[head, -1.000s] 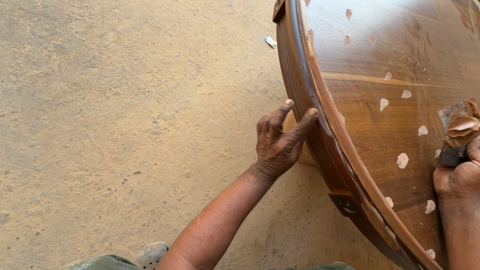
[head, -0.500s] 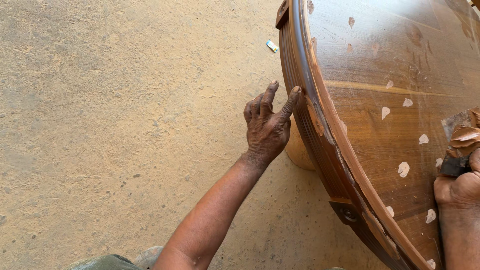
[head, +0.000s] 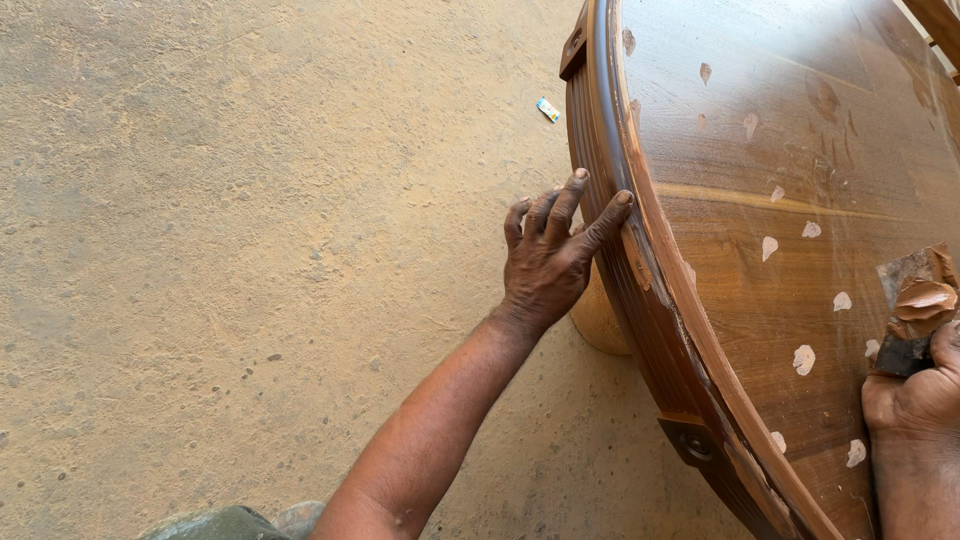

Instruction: The person kneels beside a round wooden table top and applies wood filler to dents and holes on its surface using a small scraper, spreading and smoothing filler over each damaged spot while steadying the table edge with the other hand.

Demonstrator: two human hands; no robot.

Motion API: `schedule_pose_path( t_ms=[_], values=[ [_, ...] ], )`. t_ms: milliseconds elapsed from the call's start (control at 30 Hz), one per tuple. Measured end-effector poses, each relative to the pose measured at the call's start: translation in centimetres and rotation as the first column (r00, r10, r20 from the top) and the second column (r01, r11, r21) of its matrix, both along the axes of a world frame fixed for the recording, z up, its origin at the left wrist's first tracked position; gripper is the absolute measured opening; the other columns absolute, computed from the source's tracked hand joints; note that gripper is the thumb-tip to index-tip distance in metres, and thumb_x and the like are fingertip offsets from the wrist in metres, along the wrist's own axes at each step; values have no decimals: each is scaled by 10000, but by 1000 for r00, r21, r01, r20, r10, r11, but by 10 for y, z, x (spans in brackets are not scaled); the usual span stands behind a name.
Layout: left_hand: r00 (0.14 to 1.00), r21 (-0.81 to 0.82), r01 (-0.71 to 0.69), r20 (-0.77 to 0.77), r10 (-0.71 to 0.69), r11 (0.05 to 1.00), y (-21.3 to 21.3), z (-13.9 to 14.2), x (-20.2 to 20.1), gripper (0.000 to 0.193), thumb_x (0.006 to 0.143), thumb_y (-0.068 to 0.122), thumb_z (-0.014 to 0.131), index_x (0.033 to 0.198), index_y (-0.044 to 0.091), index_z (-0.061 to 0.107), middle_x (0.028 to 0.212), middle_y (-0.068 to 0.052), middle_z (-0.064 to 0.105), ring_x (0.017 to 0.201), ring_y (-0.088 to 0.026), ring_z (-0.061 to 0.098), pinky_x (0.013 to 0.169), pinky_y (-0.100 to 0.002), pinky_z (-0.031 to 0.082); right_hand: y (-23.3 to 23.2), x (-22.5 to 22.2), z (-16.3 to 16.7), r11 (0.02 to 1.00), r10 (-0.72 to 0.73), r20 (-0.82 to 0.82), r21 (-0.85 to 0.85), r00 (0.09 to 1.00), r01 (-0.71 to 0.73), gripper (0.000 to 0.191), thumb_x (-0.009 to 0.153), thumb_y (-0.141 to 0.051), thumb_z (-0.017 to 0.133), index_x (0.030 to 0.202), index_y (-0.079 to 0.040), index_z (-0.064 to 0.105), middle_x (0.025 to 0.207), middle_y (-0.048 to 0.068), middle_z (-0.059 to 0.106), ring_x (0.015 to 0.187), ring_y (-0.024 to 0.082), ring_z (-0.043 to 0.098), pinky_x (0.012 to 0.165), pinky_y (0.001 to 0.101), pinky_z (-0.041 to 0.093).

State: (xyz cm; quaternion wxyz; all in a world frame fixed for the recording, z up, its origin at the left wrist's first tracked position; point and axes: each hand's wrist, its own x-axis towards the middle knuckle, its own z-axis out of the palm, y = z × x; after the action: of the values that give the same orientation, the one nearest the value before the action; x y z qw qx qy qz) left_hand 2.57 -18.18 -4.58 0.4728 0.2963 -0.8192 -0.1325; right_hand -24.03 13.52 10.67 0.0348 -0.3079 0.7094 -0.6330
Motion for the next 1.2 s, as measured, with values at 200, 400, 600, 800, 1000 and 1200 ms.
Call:
schedule_pose_path(
  t_ms=[200,400,600,800,1000,1200],
  values=[
    [995,83,-67,79,61,994,-38,-2,-17,726,1052,94,575,1630,402,264,1626,-115,334,1409,-258,395,1213,-508,225,-23,28,12,997,-36,-94,58,995,42,466,1135,-358,368,1476,-51,453,1465,85,539,1431,247,527,1223,477,403],
    [994,59,-71,92,65,996,-41,3,-25,811,1048,46,562,1651,405,155,1619,-107,322,1443,-259,365,1230,-576,182,-5,3,3,1000,-20,11,2,1000,20,512,1177,-313,352,1603,-42,441,1589,120,516,1533,275,516,1290,502,405],
    [993,115,-36,118,23,993,-41,-3,-17,858,983,-3,524,1636,397,136,1643,-139,271,1452,-303,344,1201,-576,160,0,-3,-1,999,25,7,-21,1000,-25,534,1161,-332,367,1605,-41,420,1612,117,504,1567,284,487,1288,510,358],
    [992,39,-74,106,70,996,-52,-2,-25,832,1047,-14,501,1643,434,132,1699,-102,261,1479,-263,358,1247,-567,127,-19,20,10,1000,22,-33,-17,999,-22,504,1156,-343,399,1557,-42,448,1573,109,517,1537,290,483,1289,502,350],
    [1000,56,16,-15,-15,998,-59,-7,-27,794,1080,28,517,1654,426,139,1709,-119,247,1489,-295,364,1264,-582,131,-21,19,8,998,26,-125,60,992,-19,466,1125,-363,420,1475,-59,462,1488,100,522,1455,268,505,1232,489,380],
    [998,221,-13,67,-2,975,-72,-17,-26,703,1009,39,548,1585,394,356,1630,-169,333,1413,-305,408,1206,-526,257,-5,5,-6,999,22,-33,26,999,-21,423,1144,-340,437,1444,-46,488,1441,100,543,1395,262,522,1189,465,402]
  ],
)
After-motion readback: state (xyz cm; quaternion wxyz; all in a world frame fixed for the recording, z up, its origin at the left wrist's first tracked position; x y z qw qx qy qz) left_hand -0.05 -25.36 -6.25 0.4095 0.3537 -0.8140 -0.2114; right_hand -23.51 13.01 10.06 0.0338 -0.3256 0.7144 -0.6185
